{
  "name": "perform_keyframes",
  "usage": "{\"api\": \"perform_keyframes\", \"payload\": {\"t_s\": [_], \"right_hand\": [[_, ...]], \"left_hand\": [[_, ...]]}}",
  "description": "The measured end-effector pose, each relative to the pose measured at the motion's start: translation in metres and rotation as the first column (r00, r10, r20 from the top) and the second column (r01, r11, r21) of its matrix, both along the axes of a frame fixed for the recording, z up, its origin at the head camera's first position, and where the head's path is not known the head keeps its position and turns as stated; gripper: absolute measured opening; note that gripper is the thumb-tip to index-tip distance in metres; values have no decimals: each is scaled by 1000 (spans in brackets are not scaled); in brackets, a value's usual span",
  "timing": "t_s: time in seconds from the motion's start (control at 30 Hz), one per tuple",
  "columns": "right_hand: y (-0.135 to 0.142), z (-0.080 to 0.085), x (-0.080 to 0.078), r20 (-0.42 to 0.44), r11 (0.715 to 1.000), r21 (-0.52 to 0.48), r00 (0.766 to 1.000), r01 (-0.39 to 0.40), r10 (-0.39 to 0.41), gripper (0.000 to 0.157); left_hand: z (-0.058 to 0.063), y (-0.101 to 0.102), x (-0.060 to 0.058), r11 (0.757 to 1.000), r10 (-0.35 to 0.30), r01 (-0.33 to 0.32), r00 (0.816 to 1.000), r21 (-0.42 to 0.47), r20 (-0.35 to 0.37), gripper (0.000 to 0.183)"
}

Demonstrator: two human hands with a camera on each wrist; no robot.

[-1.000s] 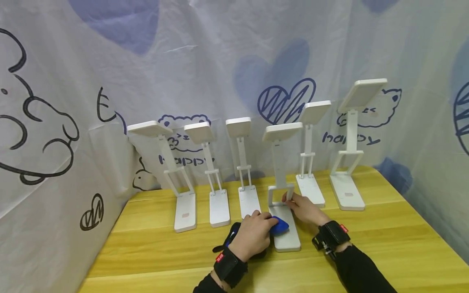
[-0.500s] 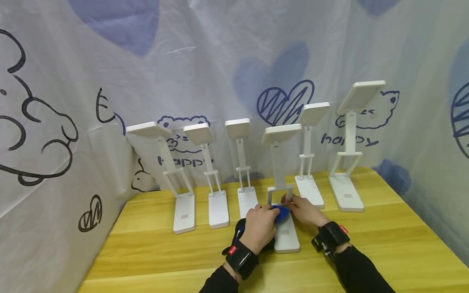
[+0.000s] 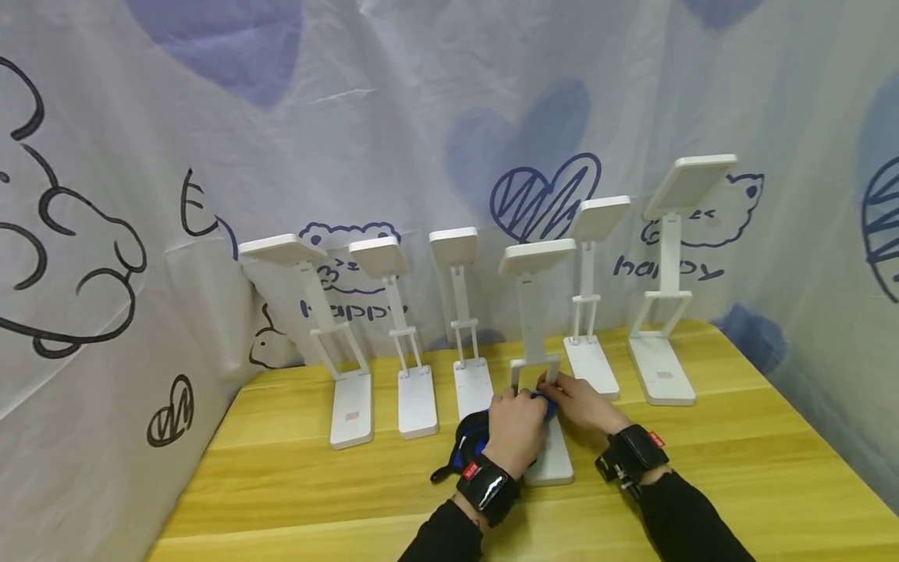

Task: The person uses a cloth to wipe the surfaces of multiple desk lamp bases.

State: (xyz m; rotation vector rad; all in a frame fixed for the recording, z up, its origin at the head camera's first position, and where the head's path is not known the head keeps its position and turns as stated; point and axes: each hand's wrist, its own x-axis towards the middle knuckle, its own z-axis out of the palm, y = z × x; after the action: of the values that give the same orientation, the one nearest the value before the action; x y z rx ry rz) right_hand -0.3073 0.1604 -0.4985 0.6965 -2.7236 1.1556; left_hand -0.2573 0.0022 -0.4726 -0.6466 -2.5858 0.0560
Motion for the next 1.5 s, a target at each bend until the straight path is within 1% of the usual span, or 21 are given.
{"api": "perform_keyframes", "payload": {"t_s": [0.2, 0.37, 0.5, 0.57, 0.67, 0.8, 0.9, 0.97, 1.07, 1.33, 1.5], "right_hand": [[0, 1, 2, 1, 1000, -15, 1000, 0, 0, 23], [1, 4, 4, 9, 1000, -15, 1000, -19, 19, 24], [1, 5, 4, 2, 999, -17, 1000, -28, 28, 24], [2, 5, 5, 2, 1000, -11, 1000, -28, 28, 23], [2, 4, 5, 13, 1000, -5, 1000, -24, 24, 23], [2, 3, 6, 20, 1000, -12, 999, -27, 27, 22], [1, 3, 5, 11, 999, -16, 1000, -28, 28, 20], [0, 3, 5, 8, 1000, -14, 1000, -24, 24, 19], [-1, 3, 5, 10, 1000, -9, 1000, -18, 18, 18], [-2, 3, 6, 32, 1000, -19, 999, -24, 25, 18], [-1, 1, 5, 38, 1000, -16, 999, -26, 27, 19]], "left_hand": [[-2, 4, 1, 998, -56, 55, 998, -34, -26, 10], [-3, 6, 7, 993, -105, 103, 994, -59, -27, 10], [-2, 6, 16, 985, -142, 143, 990, -99, 11, 12], [0, 4, 21, 979, -162, 168, 985, -113, 59, 15], [3, 0, 29, 970, -198, 215, 969, -113, 147, 22], [7, -8, 36, 955, -256, 283, 934, -83, 249, 26], [9, -14, 39, 944, -294, 325, 909, -59, 295, 29], [10, -18, 41, 938, -314, 343, 896, -41, 313, 32], [9, -24, 43, 935, -331, 353, 887, -14, 321, 34], [8, -34, 46, 933, -351, 356, 869, 50, 350, 39], [9, -38, 47, 932, -357, 352, 863, 80, 357, 44]]}}
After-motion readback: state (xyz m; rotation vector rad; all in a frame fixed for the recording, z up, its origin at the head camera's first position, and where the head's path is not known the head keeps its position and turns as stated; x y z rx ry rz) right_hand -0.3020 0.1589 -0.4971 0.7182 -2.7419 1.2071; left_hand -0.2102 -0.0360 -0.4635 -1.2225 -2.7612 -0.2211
